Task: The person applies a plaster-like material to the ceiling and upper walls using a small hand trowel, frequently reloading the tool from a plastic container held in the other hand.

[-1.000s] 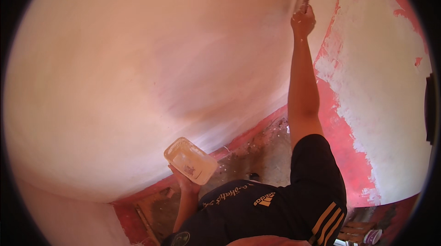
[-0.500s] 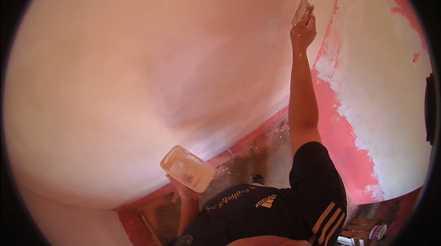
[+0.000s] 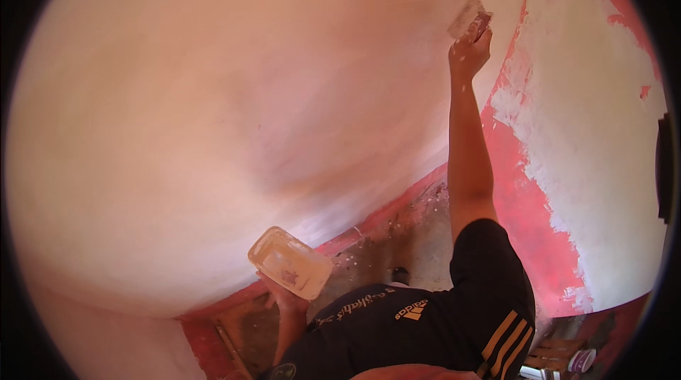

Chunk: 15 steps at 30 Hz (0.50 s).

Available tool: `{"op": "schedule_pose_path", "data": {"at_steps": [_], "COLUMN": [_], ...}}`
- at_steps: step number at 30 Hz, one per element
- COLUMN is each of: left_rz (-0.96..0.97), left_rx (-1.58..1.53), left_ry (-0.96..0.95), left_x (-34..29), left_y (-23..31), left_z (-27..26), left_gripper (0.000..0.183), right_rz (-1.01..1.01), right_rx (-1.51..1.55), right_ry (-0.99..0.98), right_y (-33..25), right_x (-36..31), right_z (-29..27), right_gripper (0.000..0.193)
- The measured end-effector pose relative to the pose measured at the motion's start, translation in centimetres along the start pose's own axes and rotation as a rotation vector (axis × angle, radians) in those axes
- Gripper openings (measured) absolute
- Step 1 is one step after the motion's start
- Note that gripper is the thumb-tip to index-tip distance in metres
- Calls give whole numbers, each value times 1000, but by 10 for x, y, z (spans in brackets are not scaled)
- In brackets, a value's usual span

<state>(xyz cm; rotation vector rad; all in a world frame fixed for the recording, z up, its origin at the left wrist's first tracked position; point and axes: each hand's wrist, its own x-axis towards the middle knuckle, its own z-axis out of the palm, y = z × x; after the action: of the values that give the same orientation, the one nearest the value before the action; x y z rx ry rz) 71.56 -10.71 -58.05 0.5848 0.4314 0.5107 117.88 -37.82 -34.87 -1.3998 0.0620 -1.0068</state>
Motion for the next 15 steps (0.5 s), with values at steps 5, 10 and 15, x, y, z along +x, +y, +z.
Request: {"op": "schedule_pose_path", "data": {"at_steps": [5, 10, 15], "left_rz": [25, 2, 1], "left_rx": [-14, 64, -4], "left_ry": [-96, -95, -119], "left_x": [0, 2, -5], "left_y": [2, 4, 4], "left_z": [10, -8, 0], "left_gripper": [72, 69, 68], "right_rz": [-876, -1013, -555], "right_rx": [-196, 265, 40], "right_ry": [-34, -790, -149], "right_y": [-27, -65, -17], "right_x": [-98, -247, -32], "right_z": [59, 32, 8], "right_gripper": [29, 18, 45]}}
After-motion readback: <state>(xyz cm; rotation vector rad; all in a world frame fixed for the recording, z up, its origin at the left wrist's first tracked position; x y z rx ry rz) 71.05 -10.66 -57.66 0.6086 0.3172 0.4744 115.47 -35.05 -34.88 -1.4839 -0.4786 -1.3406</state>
